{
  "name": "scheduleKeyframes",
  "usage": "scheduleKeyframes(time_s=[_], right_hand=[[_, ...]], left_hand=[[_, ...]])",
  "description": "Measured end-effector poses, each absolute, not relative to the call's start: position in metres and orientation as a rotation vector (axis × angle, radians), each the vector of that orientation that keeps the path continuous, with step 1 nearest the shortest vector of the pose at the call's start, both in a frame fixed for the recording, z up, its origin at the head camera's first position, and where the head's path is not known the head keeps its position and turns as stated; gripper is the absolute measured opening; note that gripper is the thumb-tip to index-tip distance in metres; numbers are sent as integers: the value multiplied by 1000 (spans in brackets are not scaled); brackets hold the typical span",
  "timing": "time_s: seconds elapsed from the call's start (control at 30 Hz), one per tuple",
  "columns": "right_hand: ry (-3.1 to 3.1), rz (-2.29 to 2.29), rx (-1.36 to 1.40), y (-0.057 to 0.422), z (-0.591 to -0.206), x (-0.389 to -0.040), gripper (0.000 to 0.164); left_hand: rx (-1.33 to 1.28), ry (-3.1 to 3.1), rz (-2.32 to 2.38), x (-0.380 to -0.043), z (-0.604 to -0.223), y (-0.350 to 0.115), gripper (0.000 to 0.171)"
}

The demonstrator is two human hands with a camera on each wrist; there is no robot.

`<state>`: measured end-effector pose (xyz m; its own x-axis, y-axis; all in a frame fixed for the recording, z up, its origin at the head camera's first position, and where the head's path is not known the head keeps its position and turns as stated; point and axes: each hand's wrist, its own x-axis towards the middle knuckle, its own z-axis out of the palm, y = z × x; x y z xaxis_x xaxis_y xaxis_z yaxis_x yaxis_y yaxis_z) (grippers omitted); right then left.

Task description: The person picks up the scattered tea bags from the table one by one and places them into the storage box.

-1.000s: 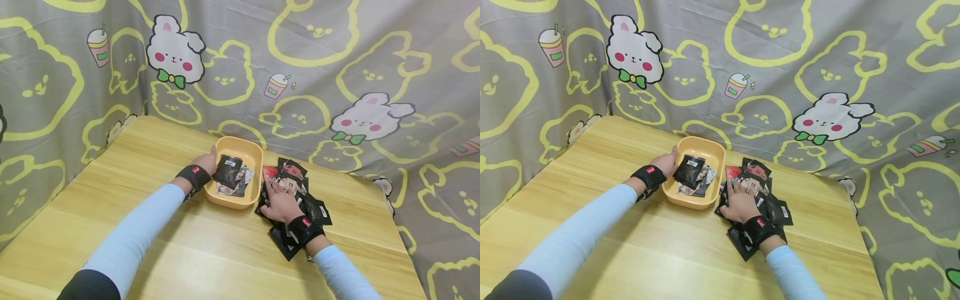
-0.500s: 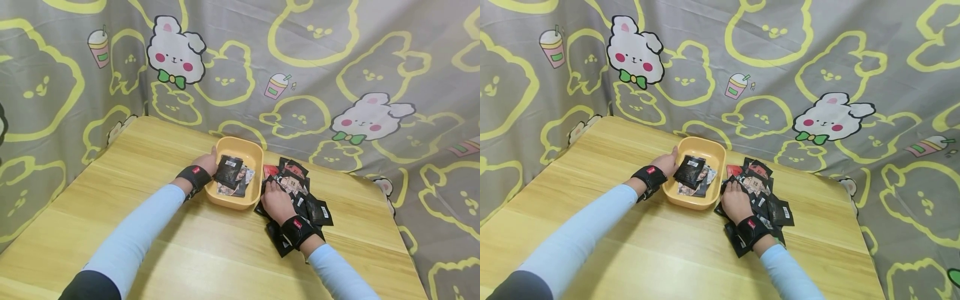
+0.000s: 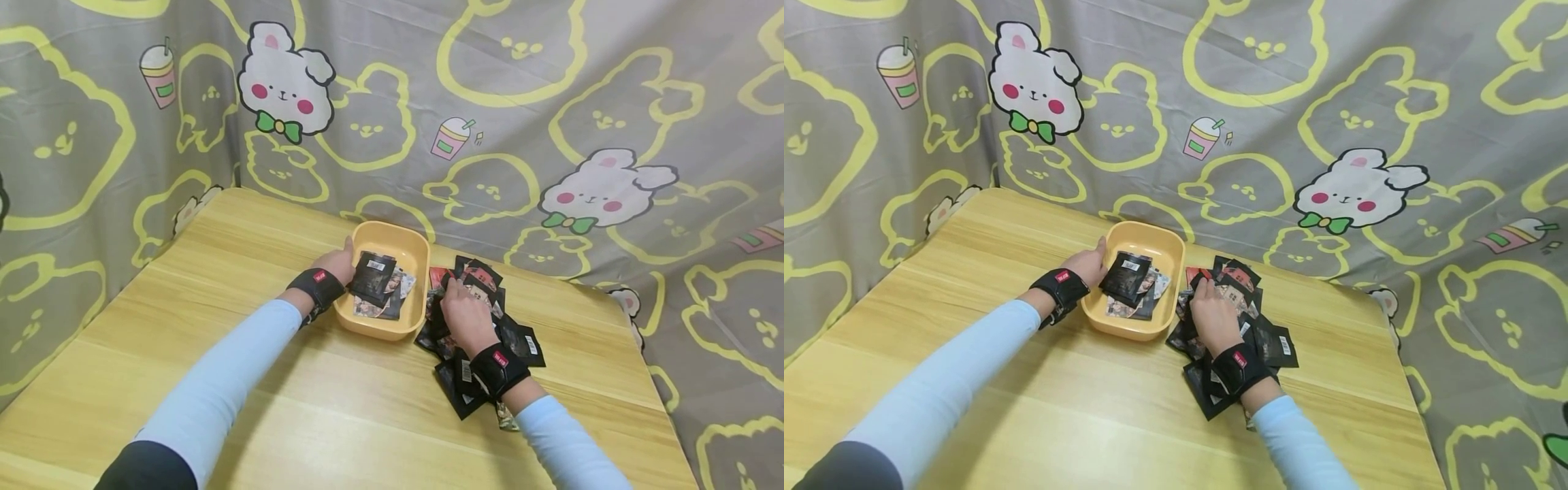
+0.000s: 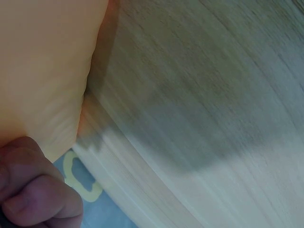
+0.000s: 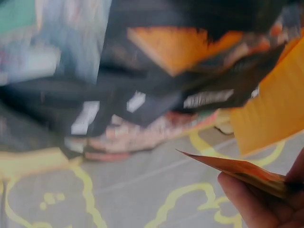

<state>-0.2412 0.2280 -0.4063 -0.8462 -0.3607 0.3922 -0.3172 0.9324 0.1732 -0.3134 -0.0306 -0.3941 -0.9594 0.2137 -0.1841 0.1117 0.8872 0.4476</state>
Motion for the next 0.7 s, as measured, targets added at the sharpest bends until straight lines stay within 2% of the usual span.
scheduleKeyframes(time_s=[0.1,0.27,0.7], right_hand=[[-2611,-230,537,229,-397,-241,42],[-2518,-300,637,220,-380,-244,39],[-2498,-336,835,166,-360,-249,38]], left_hand=[[249,2826,643,-314,-394,-30,70],[256,2839,626,-315,-394,-30,68],[250,2839,640,-313,-393,-30,68]])
